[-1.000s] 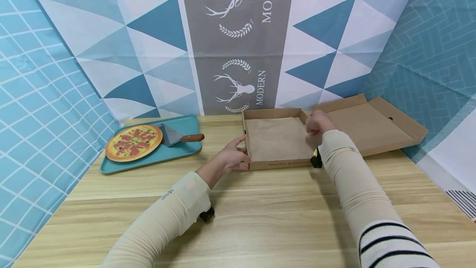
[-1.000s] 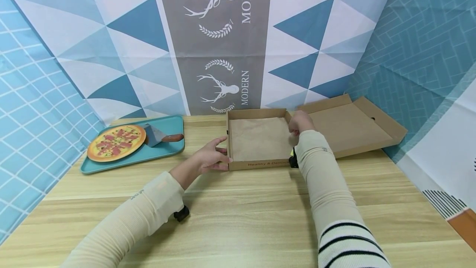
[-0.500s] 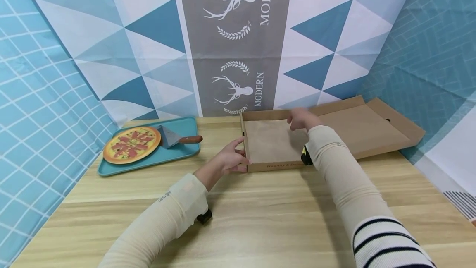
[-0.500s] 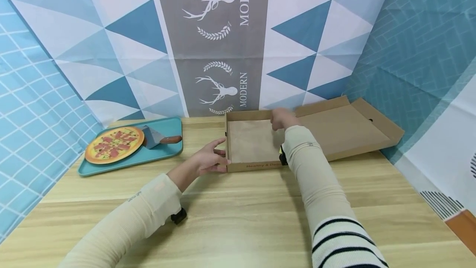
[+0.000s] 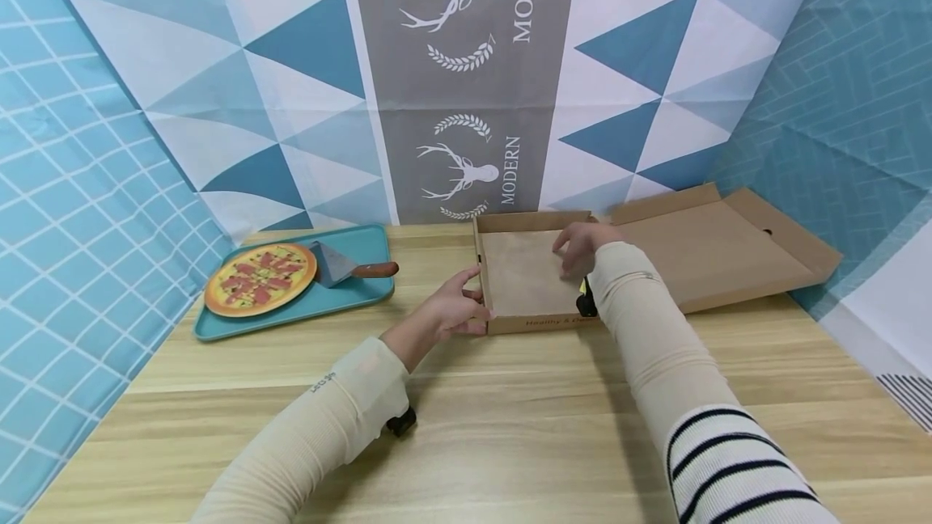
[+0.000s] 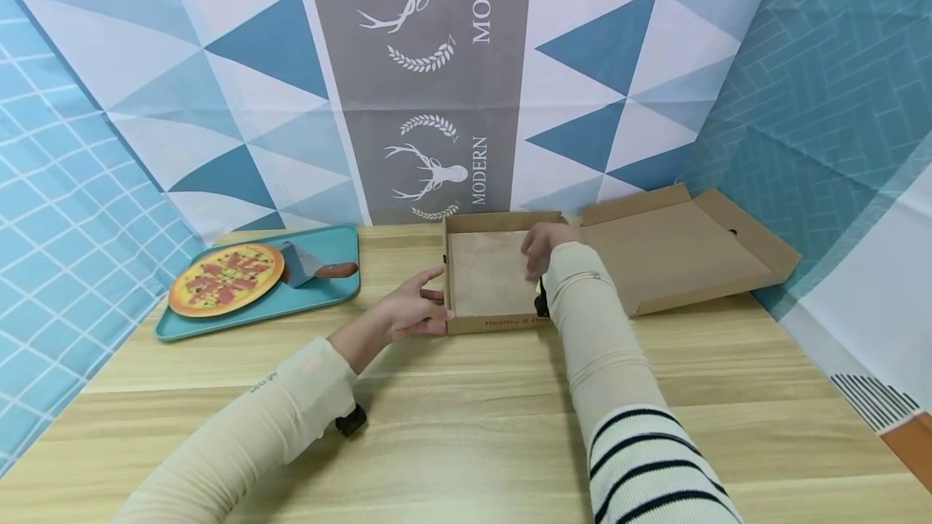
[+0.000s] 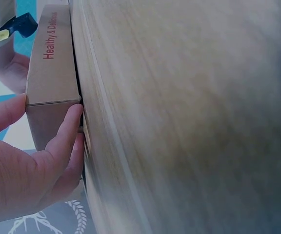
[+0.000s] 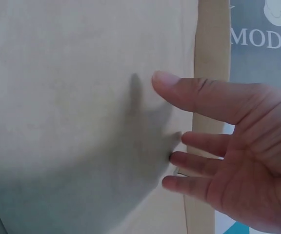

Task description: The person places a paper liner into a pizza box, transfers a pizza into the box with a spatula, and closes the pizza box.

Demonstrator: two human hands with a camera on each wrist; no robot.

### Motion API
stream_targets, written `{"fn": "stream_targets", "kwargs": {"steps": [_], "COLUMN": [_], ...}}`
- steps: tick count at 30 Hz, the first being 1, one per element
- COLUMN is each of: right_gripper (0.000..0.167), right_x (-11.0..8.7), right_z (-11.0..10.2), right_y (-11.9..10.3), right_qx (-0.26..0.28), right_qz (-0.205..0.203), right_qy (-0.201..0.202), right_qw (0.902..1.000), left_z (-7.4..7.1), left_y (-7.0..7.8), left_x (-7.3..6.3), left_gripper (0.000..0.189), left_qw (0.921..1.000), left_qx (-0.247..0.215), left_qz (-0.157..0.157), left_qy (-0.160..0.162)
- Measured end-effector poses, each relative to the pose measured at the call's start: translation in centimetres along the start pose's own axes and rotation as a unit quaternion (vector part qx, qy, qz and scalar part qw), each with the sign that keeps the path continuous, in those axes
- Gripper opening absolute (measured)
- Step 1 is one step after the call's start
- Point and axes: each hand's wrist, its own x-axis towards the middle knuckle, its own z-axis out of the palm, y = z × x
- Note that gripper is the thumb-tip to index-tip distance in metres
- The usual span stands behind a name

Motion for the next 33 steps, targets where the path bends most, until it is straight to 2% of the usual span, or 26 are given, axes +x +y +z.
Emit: {"fn": "stream_targets", "kwargs": {"steps": [5,12,20,33], "right_gripper": [0.064,0.063,0.064,0.063], "right_x": [0.2,0.4,0.4,0.3], "right_z": [0.3,0.2,0.4,0.4], "right_y": [0.0,0.1,-0.2,-0.9], "right_qx": [0.028,-0.015,0.000,-0.048], "right_qz": [0.023,0.027,0.021,0.008], "right_qy": [-0.020,0.003,-0.005,0.010], "right_qw": [0.9992,0.9995,0.9998,0.9988], "left_z": [-0.1,-0.2,-0.2,-0.1], "left_y": [0.0,0.0,-0.1,0.0], "left_x": [-0.1,-0.1,-0.1,-0.3], "left_gripper": [0.093,0.093,0.093,0.095], "left_qw": [1.0000,1.0000,1.0000,1.0000], "left_qx": [0.000,0.003,0.001,-0.001], "left_qz": [0.000,0.003,0.001,0.002], "left_qy": [-0.004,-0.005,-0.001,-0.006]}}
